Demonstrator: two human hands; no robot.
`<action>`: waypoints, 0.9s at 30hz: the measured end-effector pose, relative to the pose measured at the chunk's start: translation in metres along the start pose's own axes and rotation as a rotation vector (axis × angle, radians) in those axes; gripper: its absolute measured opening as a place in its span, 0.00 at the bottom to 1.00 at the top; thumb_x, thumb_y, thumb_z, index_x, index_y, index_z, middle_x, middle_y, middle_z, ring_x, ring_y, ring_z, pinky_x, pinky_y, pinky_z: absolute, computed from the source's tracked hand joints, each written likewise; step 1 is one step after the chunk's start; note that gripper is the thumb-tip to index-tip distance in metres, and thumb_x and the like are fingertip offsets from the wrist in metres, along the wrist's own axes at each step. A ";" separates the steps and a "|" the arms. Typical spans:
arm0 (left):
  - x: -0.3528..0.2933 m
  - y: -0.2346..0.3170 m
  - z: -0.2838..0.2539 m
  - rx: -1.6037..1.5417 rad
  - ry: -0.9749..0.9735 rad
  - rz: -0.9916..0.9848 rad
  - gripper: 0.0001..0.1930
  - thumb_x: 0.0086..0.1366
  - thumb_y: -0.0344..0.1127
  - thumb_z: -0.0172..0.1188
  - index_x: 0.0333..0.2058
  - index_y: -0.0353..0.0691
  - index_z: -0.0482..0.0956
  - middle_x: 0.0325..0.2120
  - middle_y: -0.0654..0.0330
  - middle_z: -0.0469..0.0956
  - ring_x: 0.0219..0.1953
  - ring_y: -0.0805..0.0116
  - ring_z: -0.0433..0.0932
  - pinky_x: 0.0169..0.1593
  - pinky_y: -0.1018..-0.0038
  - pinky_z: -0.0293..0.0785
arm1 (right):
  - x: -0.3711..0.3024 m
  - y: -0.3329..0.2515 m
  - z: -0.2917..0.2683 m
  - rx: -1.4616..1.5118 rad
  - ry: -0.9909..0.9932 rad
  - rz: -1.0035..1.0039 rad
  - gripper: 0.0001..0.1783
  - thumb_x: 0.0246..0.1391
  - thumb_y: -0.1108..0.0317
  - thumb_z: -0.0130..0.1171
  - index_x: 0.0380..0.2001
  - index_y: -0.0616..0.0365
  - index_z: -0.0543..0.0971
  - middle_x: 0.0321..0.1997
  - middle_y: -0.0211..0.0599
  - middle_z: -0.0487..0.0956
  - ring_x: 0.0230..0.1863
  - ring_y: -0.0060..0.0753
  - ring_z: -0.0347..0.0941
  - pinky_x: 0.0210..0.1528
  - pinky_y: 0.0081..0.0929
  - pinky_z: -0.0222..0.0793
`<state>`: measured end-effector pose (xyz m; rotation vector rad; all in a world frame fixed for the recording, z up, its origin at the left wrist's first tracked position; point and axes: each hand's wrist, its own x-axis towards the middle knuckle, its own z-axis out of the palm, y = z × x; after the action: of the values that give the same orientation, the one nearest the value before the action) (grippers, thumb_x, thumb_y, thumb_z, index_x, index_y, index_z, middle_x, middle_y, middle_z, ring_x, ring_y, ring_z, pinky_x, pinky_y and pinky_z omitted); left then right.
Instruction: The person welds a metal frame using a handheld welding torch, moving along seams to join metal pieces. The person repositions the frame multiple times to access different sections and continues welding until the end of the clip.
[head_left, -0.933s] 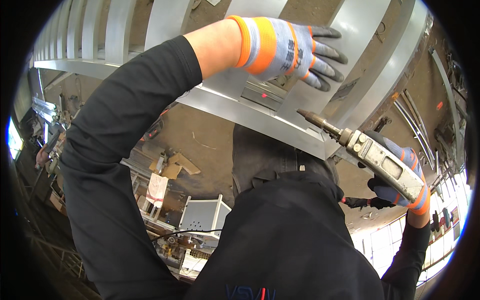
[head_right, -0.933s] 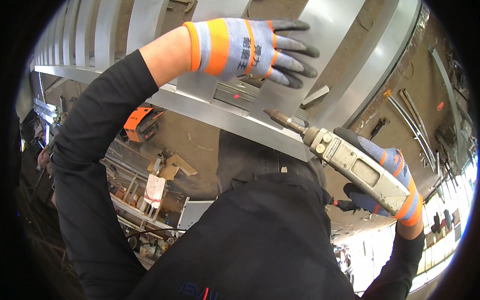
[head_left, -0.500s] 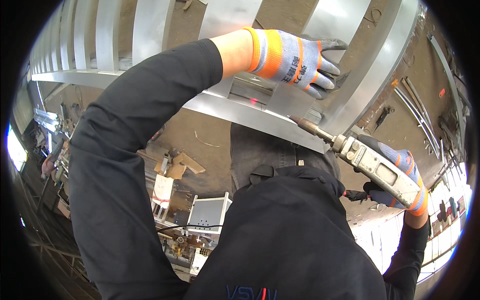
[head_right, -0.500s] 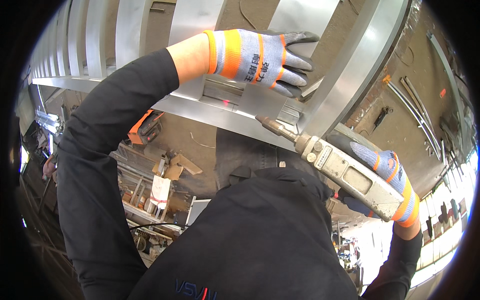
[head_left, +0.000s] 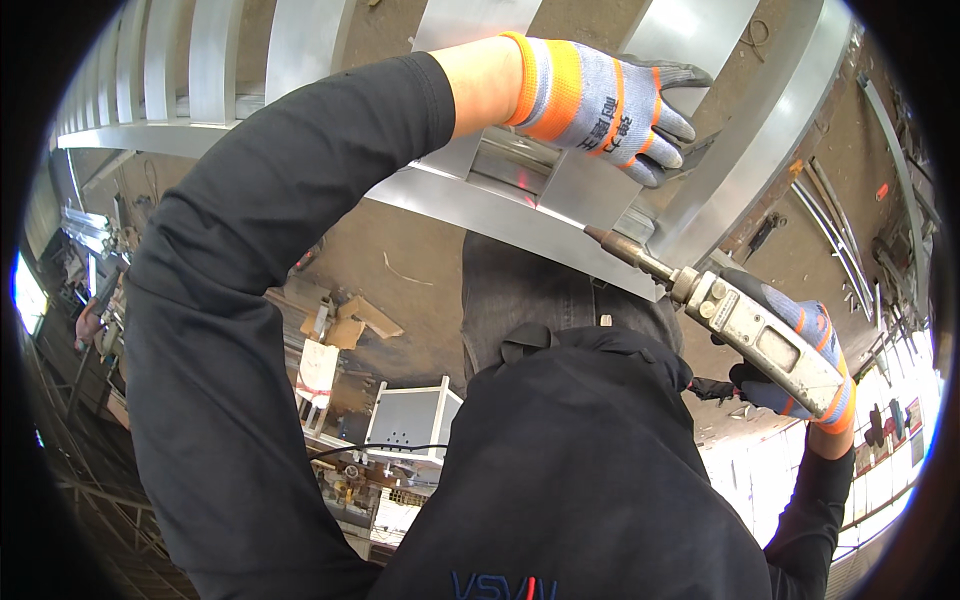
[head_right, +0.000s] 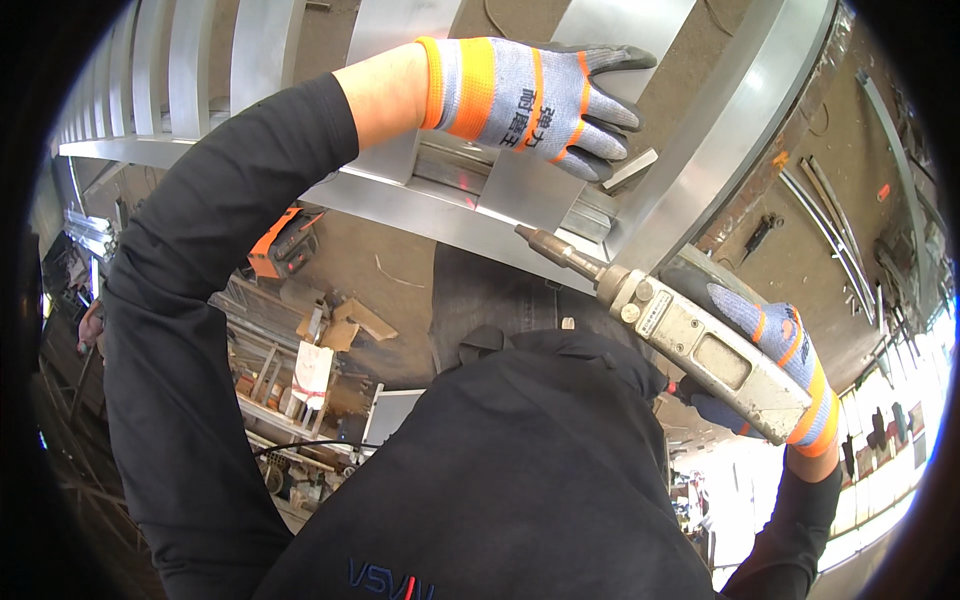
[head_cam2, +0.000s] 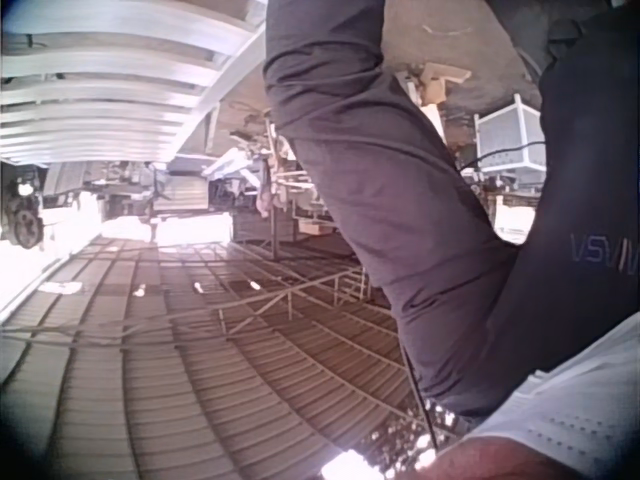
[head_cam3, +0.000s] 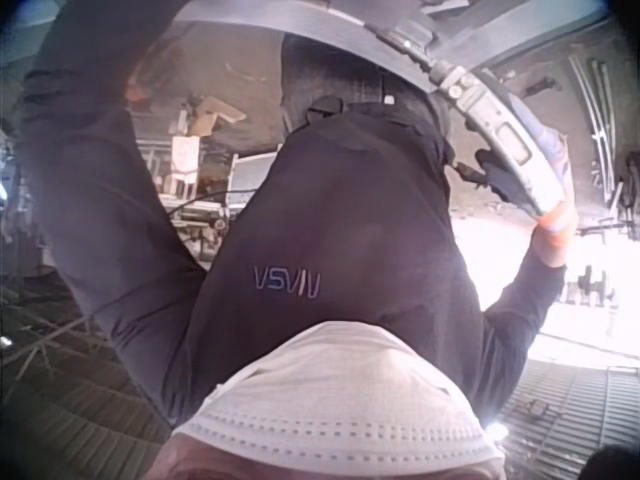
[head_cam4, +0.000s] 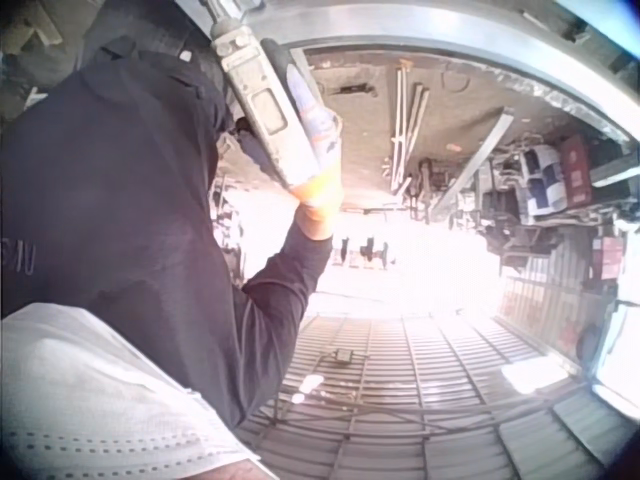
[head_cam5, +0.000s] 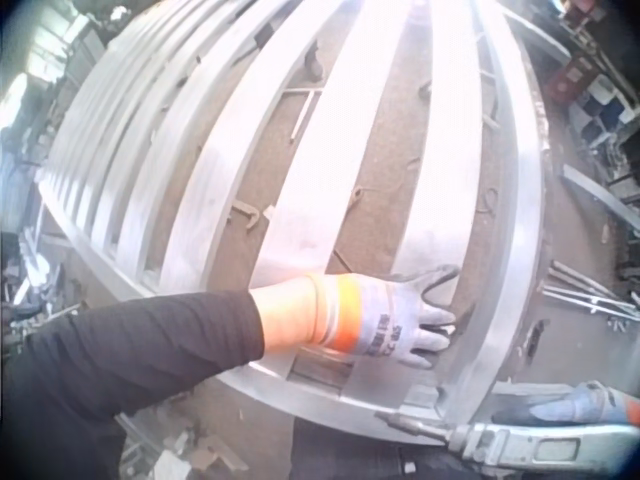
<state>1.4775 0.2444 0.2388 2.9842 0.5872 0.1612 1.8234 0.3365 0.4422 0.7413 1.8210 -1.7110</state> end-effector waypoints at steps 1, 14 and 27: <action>0.000 0.000 0.001 0.005 -0.004 0.003 0.26 0.81 0.38 0.62 0.74 0.67 0.80 0.78 0.74 0.76 0.87 0.67 0.68 0.92 0.26 0.43 | 0.001 0.000 0.000 -0.003 0.004 0.000 0.52 0.46 0.64 0.80 0.78 0.61 0.81 0.51 0.43 0.95 0.50 0.45 0.97 0.54 0.36 0.88; -0.001 -0.001 -0.008 -0.048 -0.019 0.022 0.26 0.80 0.33 0.61 0.72 0.65 0.84 0.77 0.72 0.77 0.85 0.62 0.70 0.93 0.35 0.51 | 0.004 0.002 0.002 -0.031 0.006 -0.015 0.50 0.46 0.65 0.78 0.77 0.61 0.82 0.54 0.44 0.95 0.53 0.47 0.98 0.55 0.37 0.89; -0.013 0.004 -0.012 0.006 0.127 -0.366 0.37 0.73 0.37 0.66 0.80 0.60 0.77 0.85 0.70 0.71 0.88 0.60 0.67 0.92 0.43 0.58 | 0.006 -0.016 0.002 -0.002 0.037 0.128 0.48 0.46 0.67 0.81 0.75 0.58 0.83 0.50 0.41 0.95 0.50 0.44 0.97 0.53 0.34 0.87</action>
<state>1.4658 0.2369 0.2496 2.8229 1.1336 0.3199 1.8077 0.3340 0.4495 0.8743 1.7600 -1.6231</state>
